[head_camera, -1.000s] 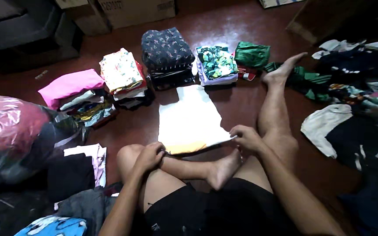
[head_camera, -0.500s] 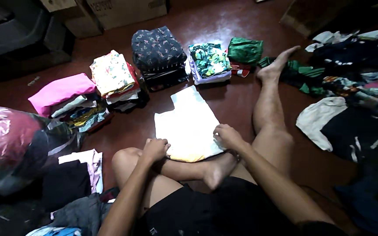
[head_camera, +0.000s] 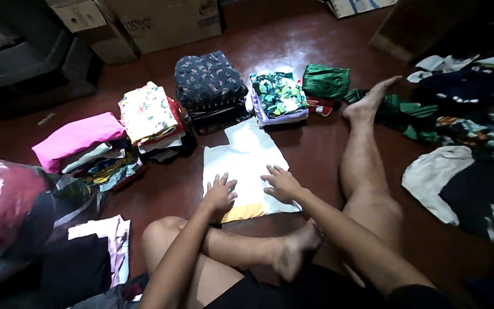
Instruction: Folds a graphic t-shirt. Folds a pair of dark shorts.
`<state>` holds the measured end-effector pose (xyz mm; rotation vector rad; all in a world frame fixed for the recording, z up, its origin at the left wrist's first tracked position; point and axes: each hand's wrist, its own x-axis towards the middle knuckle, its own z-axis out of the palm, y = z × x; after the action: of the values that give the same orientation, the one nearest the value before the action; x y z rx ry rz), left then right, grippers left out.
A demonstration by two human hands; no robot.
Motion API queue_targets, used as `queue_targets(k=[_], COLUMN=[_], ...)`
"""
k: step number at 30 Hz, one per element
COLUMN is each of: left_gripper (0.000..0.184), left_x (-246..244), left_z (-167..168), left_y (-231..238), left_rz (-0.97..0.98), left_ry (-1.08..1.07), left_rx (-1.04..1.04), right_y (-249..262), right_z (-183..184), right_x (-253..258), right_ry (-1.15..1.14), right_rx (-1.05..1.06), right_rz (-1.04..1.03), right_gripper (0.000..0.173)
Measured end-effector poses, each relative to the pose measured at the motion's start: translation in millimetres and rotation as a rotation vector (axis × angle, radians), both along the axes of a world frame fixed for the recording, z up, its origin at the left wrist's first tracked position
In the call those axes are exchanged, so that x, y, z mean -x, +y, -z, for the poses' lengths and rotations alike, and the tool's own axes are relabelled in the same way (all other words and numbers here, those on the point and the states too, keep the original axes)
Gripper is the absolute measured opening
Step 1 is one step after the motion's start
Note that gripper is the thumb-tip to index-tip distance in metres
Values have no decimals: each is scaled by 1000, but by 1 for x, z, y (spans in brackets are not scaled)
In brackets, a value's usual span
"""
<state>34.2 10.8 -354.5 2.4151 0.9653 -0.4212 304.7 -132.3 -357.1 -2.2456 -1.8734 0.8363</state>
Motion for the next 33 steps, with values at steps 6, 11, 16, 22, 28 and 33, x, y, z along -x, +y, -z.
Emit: queue_targets(k=[6, 11, 16, 22, 28, 33], left_gripper=[44, 63, 45, 32, 22, 14], left_x=[-10, -32, -40, -18, 20, 72], left_z=[-12, 0, -19, -51, -89, -91], left_y=[46, 98, 115, 133, 111, 70], left_rz=[-523, -625, -593, -626, -532, -381], left_ry=[-263, -196, -35, -346, -587, -536], left_rx=[-146, -178, -76, 352, 430, 465], right_y=[41, 104, 138, 118, 79, 24], right_z=[-1, -7, -22, -40, -76, -84], right_x=[-48, -43, -43, -64, -67, -45], right_ry=[112, 150, 481, 813, 781, 816], right_rx=[-255, -206, -21, -134, -322, -426], right_rz=[475, 694, 958, 857, 667, 550], right_gripper=[30, 61, 41, 20, 44, 47])
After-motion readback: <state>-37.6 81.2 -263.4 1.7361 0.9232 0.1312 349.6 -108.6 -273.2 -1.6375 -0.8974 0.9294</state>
